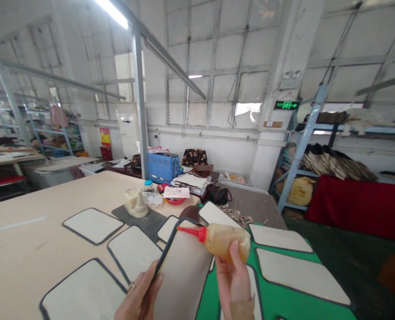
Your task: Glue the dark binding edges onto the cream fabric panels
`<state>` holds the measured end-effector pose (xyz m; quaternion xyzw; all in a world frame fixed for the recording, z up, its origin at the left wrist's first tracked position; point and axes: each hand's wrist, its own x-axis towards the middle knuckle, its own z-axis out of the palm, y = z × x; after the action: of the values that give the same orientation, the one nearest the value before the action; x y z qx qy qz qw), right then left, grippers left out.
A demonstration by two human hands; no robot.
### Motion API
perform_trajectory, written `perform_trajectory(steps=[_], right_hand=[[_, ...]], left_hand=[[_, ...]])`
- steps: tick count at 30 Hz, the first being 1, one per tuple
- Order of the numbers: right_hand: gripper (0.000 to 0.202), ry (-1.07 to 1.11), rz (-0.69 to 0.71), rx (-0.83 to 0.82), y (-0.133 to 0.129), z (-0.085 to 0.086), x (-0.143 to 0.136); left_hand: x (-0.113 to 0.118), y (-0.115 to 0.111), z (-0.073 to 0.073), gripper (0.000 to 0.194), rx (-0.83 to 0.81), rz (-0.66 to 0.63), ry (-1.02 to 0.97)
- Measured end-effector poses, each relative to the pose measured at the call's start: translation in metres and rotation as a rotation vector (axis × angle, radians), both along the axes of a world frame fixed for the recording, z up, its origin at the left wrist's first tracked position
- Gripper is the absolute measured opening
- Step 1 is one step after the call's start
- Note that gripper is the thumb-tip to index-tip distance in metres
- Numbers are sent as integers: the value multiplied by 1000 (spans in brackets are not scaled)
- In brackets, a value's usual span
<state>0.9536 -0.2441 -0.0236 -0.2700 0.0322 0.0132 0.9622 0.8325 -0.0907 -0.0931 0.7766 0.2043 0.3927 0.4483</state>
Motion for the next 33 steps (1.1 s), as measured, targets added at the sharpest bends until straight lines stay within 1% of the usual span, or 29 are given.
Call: perform_trajectory(steps=[5,8,11,13,15,17,19,21,23,25,27,30,33], right_hand=[[36,-57,16,-20,-6,3,-9],[38,-134,11,-60,-9,1,-12],[39,-203,41,-130,-12,-5,-11],[43,-230,39,-215,-15,-10,-8],[48,-272,21,-327,-19,-14,-5],[52,-334,-3,-437,-24,-19,-4],[54,-397,-19,-537,-29,-27,-9],[54,-446,-7,-604,-34,-36,-19],[55,-452,42,-625,-39,-45,-31],[57,-435,76,-636,-42,-50,-36],[59,-434,36,-642,-40,-46,-30],[59,-462,-69,-597,-27,-29,-3],[59,-491,-66,-578,-7,-14,24]], left_hand=[[1,-6,14,30,-47,30,-35],[6,-6,22,31,-150,25,-47],[9,0,31,39,-246,11,0],[9,5,39,44,-247,-43,66],[7,8,47,45,-250,-143,121],[6,9,53,47,-316,-243,151],[6,11,56,50,-421,-286,167],[8,15,56,52,-515,-271,154],[10,21,54,54,-567,-249,113],[13,28,53,53,-579,-246,74],[16,32,53,52,-566,-250,58],[20,29,55,52,-565,-275,80],[23,21,59,52,-571,-316,110]])
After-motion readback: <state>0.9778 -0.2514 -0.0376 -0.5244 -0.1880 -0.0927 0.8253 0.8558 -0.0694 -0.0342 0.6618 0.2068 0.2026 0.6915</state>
